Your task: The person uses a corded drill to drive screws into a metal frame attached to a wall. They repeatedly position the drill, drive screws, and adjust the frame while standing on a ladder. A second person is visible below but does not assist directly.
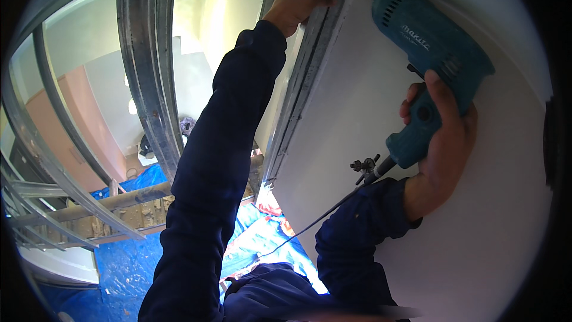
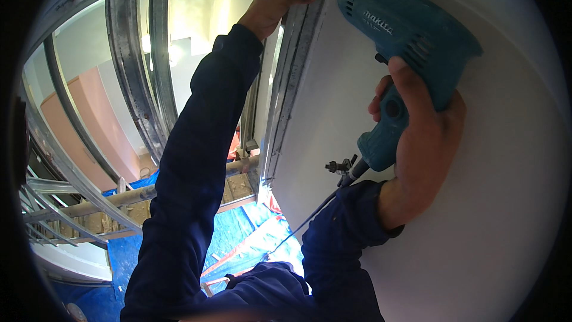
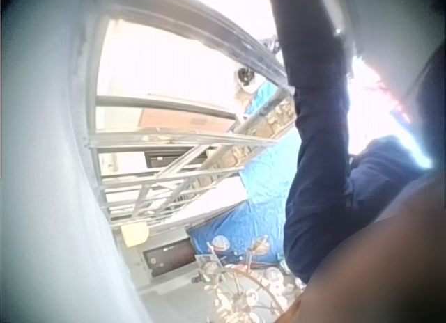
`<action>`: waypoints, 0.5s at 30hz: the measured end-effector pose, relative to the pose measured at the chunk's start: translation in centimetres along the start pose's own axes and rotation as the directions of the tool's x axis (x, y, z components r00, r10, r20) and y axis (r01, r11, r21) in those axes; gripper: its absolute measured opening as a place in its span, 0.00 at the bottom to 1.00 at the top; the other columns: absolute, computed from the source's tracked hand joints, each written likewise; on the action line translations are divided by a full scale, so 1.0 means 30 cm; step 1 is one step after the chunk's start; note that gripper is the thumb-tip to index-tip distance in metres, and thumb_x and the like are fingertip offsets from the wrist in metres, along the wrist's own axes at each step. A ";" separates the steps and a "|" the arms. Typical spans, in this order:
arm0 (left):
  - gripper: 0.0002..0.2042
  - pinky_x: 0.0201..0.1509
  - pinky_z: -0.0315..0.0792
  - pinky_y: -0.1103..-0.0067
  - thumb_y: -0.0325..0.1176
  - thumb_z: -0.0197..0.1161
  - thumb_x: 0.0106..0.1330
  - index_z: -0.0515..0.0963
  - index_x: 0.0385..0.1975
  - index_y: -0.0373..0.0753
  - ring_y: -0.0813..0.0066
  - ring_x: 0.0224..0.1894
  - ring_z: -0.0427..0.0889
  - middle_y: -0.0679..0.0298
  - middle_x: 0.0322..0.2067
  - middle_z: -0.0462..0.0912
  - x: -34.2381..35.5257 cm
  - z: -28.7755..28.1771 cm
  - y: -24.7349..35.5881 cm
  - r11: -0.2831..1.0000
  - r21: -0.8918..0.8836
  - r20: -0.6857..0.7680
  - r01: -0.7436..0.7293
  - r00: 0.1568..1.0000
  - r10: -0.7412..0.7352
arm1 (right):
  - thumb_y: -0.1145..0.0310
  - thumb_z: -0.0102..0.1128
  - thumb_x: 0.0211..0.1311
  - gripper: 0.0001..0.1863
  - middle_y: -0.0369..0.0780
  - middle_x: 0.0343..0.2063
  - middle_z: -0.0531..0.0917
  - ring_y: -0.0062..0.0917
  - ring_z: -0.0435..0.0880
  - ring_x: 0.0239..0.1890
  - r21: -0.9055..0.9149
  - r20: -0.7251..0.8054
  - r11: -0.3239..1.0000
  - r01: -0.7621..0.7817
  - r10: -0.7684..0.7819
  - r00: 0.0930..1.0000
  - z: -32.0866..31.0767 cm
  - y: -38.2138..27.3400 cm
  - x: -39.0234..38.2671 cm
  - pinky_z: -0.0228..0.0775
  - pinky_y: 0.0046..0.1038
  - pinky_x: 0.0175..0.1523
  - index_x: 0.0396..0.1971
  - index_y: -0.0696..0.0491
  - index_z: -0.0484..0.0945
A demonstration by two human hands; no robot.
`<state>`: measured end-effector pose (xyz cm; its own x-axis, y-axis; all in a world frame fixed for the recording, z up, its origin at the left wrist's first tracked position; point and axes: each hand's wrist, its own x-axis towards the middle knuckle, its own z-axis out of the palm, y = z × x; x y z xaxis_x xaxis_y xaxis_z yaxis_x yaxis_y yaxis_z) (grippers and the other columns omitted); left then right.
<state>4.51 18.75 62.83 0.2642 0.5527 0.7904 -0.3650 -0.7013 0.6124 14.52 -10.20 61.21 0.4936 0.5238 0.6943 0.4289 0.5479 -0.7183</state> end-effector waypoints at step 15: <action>0.15 0.37 0.76 0.78 0.34 0.74 0.59 0.82 0.40 0.32 0.76 0.29 0.82 0.62 0.31 0.85 0.015 -0.008 -0.018 0.999 0.045 0.033 0.003 0.999 -0.004 | 0.55 0.70 0.56 0.22 0.40 0.24 0.84 0.23 0.83 0.23 -0.053 -0.009 0.999 -0.003 0.003 1.000 -0.007 0.000 -0.007 0.75 0.25 0.30 0.38 0.60 0.80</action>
<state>4.60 19.49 62.86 0.2954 0.5401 0.7881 -0.3238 -0.7194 0.6145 14.57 -10.44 61.05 0.5015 0.5195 0.6919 0.4665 0.5112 -0.7219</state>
